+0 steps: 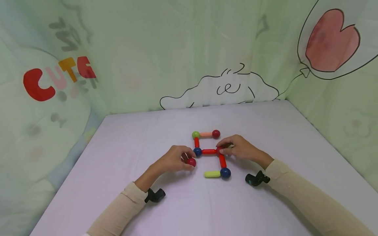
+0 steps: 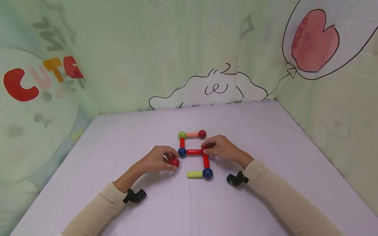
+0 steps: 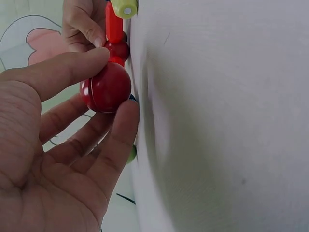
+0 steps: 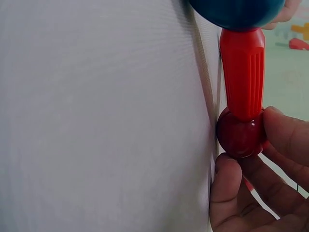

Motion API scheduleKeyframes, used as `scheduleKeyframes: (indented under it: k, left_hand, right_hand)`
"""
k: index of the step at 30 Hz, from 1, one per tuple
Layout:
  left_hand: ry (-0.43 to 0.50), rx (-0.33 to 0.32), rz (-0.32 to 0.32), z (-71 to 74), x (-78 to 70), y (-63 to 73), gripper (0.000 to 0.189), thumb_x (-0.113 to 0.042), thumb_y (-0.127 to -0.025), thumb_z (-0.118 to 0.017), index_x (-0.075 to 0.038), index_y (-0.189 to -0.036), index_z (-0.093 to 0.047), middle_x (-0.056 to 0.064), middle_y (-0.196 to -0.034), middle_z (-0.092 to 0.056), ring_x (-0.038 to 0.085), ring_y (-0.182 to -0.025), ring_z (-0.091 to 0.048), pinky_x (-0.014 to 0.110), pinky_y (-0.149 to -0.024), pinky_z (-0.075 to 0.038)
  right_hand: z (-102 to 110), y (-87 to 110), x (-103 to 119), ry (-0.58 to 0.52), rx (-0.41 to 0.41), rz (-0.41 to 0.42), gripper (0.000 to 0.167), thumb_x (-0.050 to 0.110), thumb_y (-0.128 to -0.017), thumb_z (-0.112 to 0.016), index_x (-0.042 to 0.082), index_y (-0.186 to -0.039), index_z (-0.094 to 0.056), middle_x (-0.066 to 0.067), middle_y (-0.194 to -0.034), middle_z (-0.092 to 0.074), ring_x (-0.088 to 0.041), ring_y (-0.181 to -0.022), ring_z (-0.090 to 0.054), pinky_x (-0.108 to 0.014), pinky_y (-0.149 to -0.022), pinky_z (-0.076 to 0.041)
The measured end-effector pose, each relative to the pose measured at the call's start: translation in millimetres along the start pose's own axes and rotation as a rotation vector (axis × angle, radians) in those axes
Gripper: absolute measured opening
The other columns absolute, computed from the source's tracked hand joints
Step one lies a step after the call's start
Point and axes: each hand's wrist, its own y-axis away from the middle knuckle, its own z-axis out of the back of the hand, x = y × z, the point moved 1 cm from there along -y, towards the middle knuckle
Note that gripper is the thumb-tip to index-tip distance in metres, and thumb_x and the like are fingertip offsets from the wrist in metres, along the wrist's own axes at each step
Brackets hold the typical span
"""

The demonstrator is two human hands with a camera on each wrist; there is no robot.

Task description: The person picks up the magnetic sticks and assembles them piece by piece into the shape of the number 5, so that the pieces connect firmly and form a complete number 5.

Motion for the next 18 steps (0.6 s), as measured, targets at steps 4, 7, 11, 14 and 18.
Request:
scheduleKeyframes:
  k: [4, 7, 11, 14, 18]
  left_hand:
    - [0.022, 0.012, 0.006, -3.9, -0.4, -0.8, 0.029, -0.016, -0.084, -0.083, -0.014, -0.111, -0.072, -0.002, -0.096, -0.065, 0.017, -0.086, -0.063, 0.029, -0.067, -0.058]
    - [0.041, 0.02, 0.004, -7.1, -2.3, -1.3, 0.028, -0.016, -0.083, -0.084, -0.015, -0.108, -0.072, -0.002, -0.094, -0.065, 0.018, -0.085, -0.063, 0.029, -0.064, -0.058]
    - [0.04, 0.032, -0.028, -11.3, -5.9, -1.2, 0.026, -0.014, -0.081, -0.086, -0.016, -0.103, -0.071, -0.003, -0.093, -0.065, 0.016, -0.086, -0.063, 0.027, -0.068, -0.058]
    - [0.03, 0.04, -0.045, -13.3, -8.1, -0.6, 0.025, -0.013, -0.08, -0.087, -0.018, -0.099, -0.071, -0.005, -0.092, -0.066, 0.014, -0.085, -0.063, 0.025, -0.072, -0.057]
    - [0.033, 0.059, -0.045, -14.7, -11.1, 0.2, 0.025, -0.012, -0.08, -0.087, -0.018, -0.097, -0.07, -0.006, -0.092, -0.066, 0.013, -0.085, -0.063, 0.024, -0.073, -0.057]
  right_hand:
    - [0.1, 0.1, 0.2, -0.003, 0.004, 0.004, 0.03, 0.012, -0.095, -0.07, 0.005, -0.124, -0.071, -0.007, -0.113, -0.071, -0.023, -0.097, -0.061, -0.032, -0.077, -0.055]
    - [-0.1, 1.0, 1.3, -0.005, 0.003, 0.005, 0.03, 0.012, -0.095, -0.069, 0.005, -0.124, -0.071, -0.007, -0.113, -0.072, -0.023, -0.097, -0.061, -0.033, -0.077, -0.055]
    - [-0.8, 1.1, 0.8, -0.008, -0.001, 0.003, 0.03, 0.012, -0.095, -0.07, 0.005, -0.124, -0.071, -0.007, -0.112, -0.072, -0.024, -0.097, -0.061, -0.032, -0.076, -0.055]
    - [-1.2, 0.4, -0.2, -0.011, 0.001, 0.006, 0.03, 0.012, -0.095, -0.07, 0.005, -0.124, -0.071, -0.007, -0.113, -0.071, -0.024, -0.097, -0.061, -0.031, -0.076, -0.056]
    - [-0.9, 0.2, -0.2, -0.012, 0.005, -0.002, 0.03, 0.013, -0.095, -0.07, 0.005, -0.125, -0.071, -0.007, -0.113, -0.071, -0.023, -0.097, -0.061, -0.032, -0.076, -0.056]
